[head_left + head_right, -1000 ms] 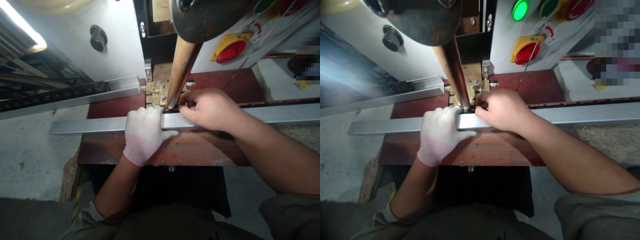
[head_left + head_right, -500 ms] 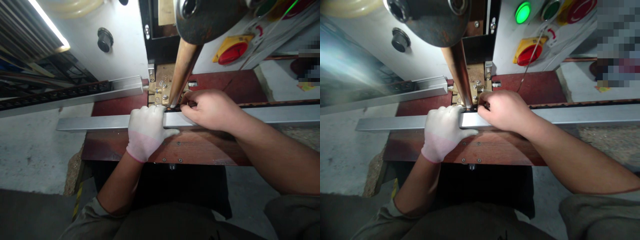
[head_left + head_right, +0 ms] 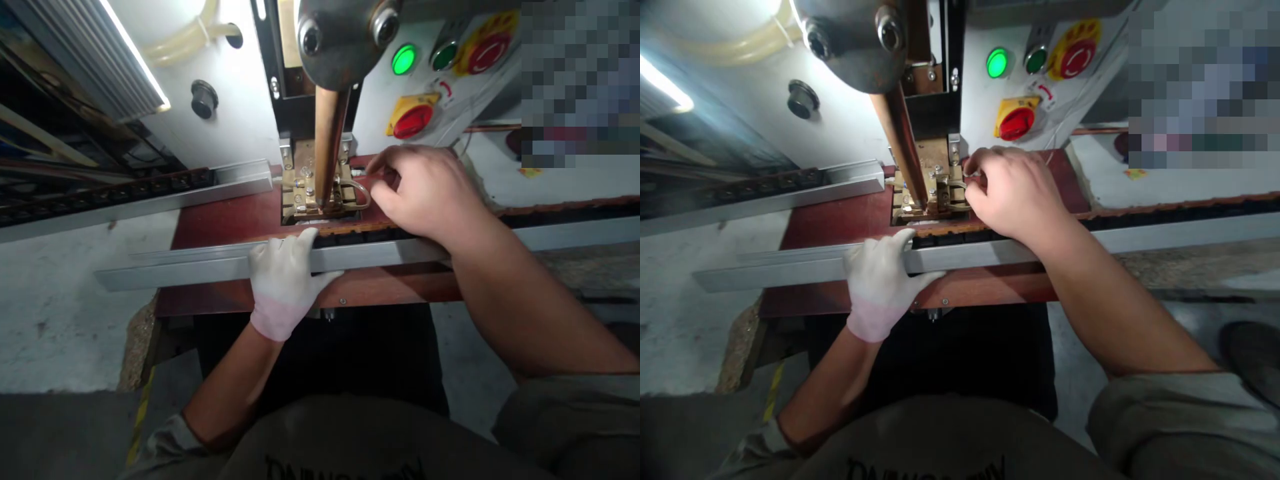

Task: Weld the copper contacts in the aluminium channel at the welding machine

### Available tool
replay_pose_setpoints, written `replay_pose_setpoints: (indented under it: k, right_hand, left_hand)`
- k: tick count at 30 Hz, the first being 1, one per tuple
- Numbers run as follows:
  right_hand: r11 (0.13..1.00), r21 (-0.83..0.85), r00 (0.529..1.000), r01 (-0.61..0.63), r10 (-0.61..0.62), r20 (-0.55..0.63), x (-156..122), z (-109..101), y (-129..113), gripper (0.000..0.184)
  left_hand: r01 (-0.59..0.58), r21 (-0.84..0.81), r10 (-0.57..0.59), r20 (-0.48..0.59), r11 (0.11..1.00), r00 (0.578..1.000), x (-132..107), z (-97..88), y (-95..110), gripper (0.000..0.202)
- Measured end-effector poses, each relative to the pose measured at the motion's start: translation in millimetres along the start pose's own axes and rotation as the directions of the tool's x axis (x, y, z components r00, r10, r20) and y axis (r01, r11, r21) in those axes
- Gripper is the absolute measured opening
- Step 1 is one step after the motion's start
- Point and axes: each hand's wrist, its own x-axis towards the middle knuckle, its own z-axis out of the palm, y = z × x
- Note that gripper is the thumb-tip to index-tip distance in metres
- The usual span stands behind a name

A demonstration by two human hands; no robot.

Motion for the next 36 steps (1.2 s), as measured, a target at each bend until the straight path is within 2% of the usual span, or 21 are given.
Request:
replay_pose_setpoints:
  k: [2,5,9,12,17,20,22,25,29,33,36]
  right_hand:
    - [1.000,-0.017,0.995,-0.004,0.002,-0.099,-20.2,0.2,7.5,0.050]
    - [0.992,0.053,0.982,0.113,-0.104,-0.160,-63.3,3.2,14.8,0.062]
    - [0.991,0.077,0.987,0.109,-0.098,-0.129,-116.7,16.2,24.9,0.067]
    - [0.999,0.018,0.993,0.037,-0.034,-0.112,-135.0,32.6,31.3,0.070]
    - [0.998,-0.059,0.992,-0.008,0.001,-0.123,-135.1,46.3,28.1,0.077]
    - [0.998,-0.058,0.994,0.004,-0.010,-0.106,-133.0,44.0,25.9,0.083]
    - [0.999,-0.047,0.995,0.010,-0.015,-0.103,-133.1,42.5,26.2,0.082]
    - [0.999,-0.029,0.994,0.014,-0.017,-0.109,-134.4,41.6,27.0,0.077]
    - [1.000,-0.002,0.995,0.023,-0.023,-0.093,-130.5,32.7,16.4,0.075]
    - [0.997,0.056,0.993,0.051,-0.045,-0.106,-109.8,17.3,-16.4,0.066]
    - [0.999,0.023,0.997,-0.035,0.037,-0.074,-87.9,19.1,-43.0,0.055]
  left_hand:
    - [-0.017,-0.054,0.015,-0.034,0.998,0.999,-13.6,3.5,-1.8,0.084]
    - [-0.030,-0.129,0.024,-0.045,0.991,0.999,-32.2,8.7,-5.4,0.078]
    - [-0.063,-0.174,0.058,-0.035,0.983,0.998,-50.8,15.4,-7.9,0.067]
    - [-0.073,-0.189,0.075,0.000,0.979,0.997,-57.7,15.7,-9.5,0.068]
    - [-0.115,-0.236,0.129,0.047,0.965,0.991,-56.0,-4.2,-27.2,0.070]
    - [-0.036,-0.170,0.032,-0.027,0.985,0.999,-46.5,-22.7,-51.3,0.057]
    - [0.032,-0.095,-0.037,-0.053,0.995,0.998,-37.9,-30.8,-68.5,0.057]
    - [0.069,-0.006,-0.068,0.045,0.998,0.997,-26.7,-32.3,-86.7,0.064]
    - [0.056,0.031,-0.058,0.091,0.998,0.994,-22.3,-24.5,-91.4,0.069]
    - [0.052,0.047,-0.055,0.076,0.998,0.996,-25.9,-22.4,-87.8,0.071]
    - [0.053,0.048,-0.057,0.074,0.997,0.996,-27.3,-24.2,-87.3,0.072]
